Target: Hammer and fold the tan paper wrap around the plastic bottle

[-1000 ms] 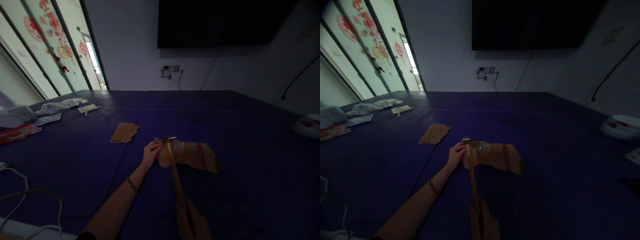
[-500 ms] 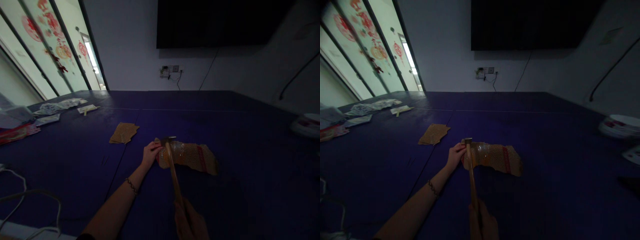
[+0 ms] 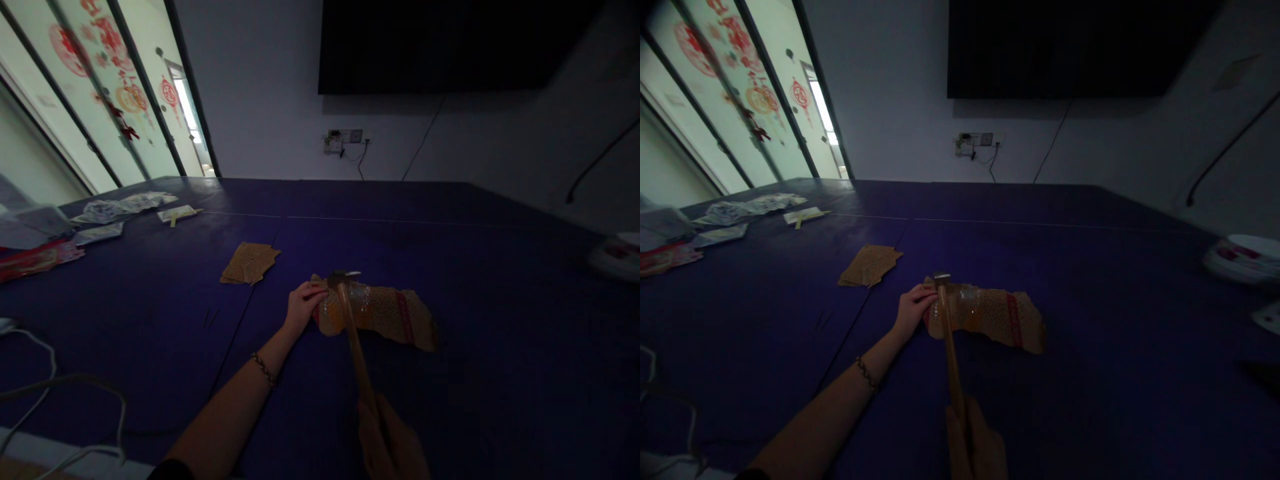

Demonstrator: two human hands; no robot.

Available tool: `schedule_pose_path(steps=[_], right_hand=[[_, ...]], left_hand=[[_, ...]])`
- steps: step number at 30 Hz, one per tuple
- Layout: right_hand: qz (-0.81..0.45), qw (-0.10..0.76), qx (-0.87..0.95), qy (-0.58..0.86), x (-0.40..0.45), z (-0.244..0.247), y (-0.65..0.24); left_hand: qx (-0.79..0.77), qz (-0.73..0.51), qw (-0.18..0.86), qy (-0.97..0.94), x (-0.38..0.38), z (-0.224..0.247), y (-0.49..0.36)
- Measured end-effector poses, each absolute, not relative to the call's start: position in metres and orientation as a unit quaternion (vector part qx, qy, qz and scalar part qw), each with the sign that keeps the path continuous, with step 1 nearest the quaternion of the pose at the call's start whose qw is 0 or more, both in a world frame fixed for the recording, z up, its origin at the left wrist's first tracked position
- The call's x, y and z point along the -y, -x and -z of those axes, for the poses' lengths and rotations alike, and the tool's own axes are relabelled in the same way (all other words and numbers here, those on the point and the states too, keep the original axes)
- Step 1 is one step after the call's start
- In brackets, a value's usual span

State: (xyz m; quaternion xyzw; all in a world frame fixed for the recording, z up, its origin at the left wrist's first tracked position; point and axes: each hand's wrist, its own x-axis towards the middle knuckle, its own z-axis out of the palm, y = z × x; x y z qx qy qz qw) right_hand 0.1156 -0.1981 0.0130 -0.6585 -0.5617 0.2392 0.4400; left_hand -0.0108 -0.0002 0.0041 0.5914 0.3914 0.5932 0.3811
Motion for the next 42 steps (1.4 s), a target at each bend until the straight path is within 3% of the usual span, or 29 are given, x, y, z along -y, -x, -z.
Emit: schedule_pose_path(steps=[7,42], right_hand=[[-0.333,0.424,0.53,0.655,0.19,-0.02,-0.111],[-0.335,0.431,0.523,0.654,0.188,-0.021,-0.106]], left_hand=[[-0.398,-0.594,0.388,-0.582,0.001,-0.005,0.013],[-0.389,-0.602,0.384,-0.582,0.0,-0.004,0.013]])
